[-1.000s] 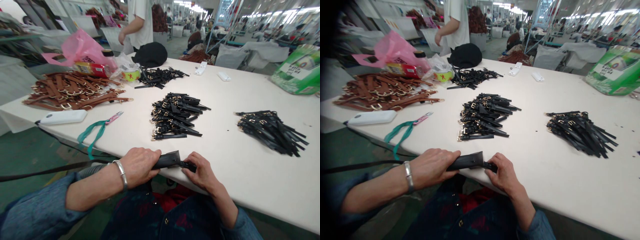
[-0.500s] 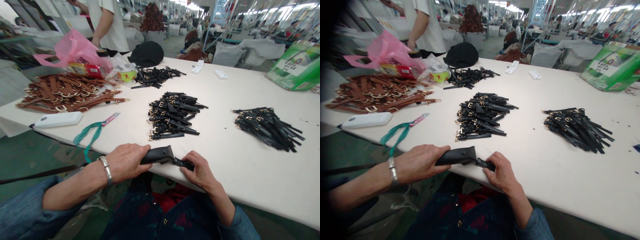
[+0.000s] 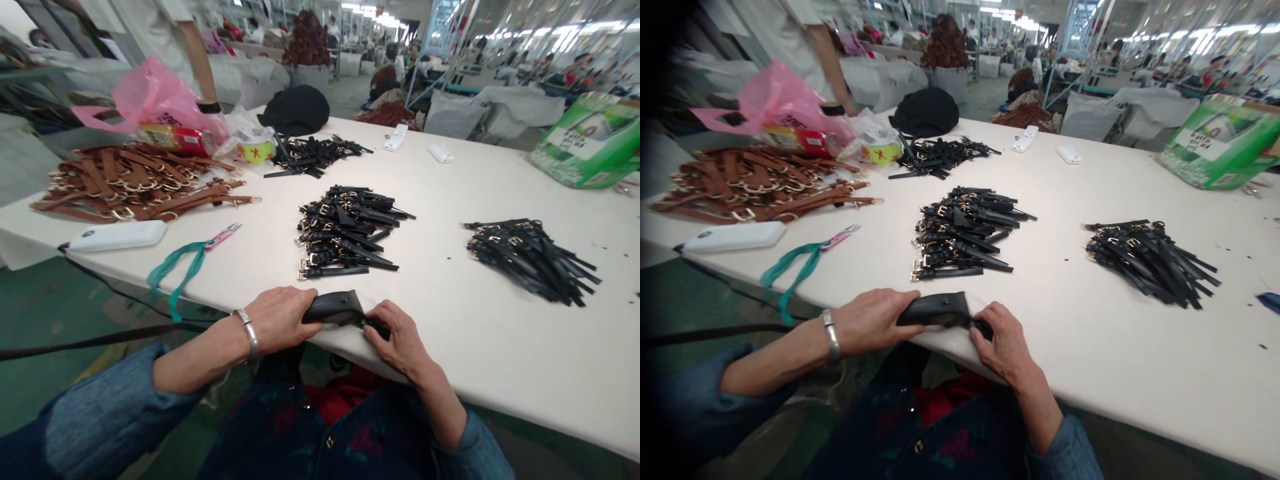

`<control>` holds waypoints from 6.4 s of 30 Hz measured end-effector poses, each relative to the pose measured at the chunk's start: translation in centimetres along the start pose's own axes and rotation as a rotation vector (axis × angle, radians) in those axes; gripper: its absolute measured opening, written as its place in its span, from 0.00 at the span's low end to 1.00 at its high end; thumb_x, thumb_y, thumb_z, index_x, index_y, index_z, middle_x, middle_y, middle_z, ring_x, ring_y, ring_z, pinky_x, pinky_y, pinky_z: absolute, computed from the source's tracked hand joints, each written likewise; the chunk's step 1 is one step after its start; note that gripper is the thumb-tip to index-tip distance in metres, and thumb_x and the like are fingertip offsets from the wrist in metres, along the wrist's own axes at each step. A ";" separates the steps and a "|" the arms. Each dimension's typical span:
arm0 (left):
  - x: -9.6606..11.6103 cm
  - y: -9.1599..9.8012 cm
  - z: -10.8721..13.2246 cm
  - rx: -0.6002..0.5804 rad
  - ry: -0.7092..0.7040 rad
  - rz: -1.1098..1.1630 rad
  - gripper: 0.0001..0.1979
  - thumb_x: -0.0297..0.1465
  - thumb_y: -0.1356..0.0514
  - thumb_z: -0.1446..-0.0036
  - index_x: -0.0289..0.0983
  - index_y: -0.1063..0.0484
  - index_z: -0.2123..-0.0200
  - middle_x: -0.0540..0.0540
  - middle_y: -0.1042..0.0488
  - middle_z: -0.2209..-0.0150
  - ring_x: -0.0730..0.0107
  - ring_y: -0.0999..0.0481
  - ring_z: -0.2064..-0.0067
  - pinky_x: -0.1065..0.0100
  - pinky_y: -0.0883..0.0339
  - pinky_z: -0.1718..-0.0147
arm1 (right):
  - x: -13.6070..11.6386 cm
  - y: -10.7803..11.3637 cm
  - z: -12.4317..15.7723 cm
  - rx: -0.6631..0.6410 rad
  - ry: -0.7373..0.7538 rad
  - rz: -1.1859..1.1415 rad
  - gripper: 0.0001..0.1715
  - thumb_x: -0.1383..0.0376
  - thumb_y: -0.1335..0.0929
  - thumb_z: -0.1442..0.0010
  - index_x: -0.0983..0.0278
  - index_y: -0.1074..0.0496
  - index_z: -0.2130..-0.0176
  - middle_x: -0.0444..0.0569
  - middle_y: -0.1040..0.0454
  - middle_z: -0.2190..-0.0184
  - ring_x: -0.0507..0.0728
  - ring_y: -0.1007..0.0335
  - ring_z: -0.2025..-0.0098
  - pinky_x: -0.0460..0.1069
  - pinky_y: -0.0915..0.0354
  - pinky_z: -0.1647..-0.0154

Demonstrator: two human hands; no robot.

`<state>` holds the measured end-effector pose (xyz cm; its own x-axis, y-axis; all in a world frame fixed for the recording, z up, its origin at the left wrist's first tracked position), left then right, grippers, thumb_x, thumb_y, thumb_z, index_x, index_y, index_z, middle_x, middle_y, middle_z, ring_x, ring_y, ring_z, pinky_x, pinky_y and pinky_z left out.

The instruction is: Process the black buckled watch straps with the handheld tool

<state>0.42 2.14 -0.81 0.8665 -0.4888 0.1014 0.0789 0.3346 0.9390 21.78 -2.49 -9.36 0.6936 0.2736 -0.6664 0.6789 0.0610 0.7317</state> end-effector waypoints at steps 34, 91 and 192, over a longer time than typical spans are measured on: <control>0.0 -1.1 3.3 -0.090 0.052 0.063 0.14 0.42 0.48 0.49 0.40 0.34 0.64 0.43 0.26 0.70 0.59 0.27 0.68 0.66 0.39 0.71 | -1.2 -0.1 -0.3 -0.099 0.145 0.060 0.16 0.66 0.30 0.51 0.59 0.29 0.59 0.48 0.32 0.67 0.57 0.41 0.62 0.53 0.41 0.62; -1.1 -0.2 2.9 -0.085 0.140 -0.043 0.17 0.45 0.52 0.46 0.39 0.36 0.63 0.43 0.25 0.70 0.58 0.26 0.68 0.66 0.40 0.72 | 0.1 -0.3 -0.5 -0.080 0.131 -0.237 0.09 0.71 0.31 0.51 0.63 0.29 0.66 0.49 0.31 0.61 0.55 0.35 0.58 0.52 0.38 0.55; -1.3 -2.2 3.4 -0.125 0.162 0.273 0.13 0.42 0.48 0.49 0.40 0.34 0.66 0.46 0.26 0.70 0.63 0.27 0.67 0.69 0.40 0.71 | 0.2 0.3 1.2 -0.107 -0.049 0.099 0.11 0.60 0.34 0.45 0.58 0.32 0.60 0.45 0.27 0.67 0.55 0.31 0.65 0.48 0.38 0.64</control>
<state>-2.49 -0.68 -1.86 0.9301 -0.2368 0.2807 -0.1157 0.5366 0.8359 22.42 -3.61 -9.41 0.7689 0.2361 -0.5942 0.5786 0.1387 0.8038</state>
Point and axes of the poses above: each hand's wrist, its own z-axis away from the middle knuckle, its own y-axis out of the back of the hand, x = y × z, the point moved 2 cm from there along -z, towards the middle knuckle
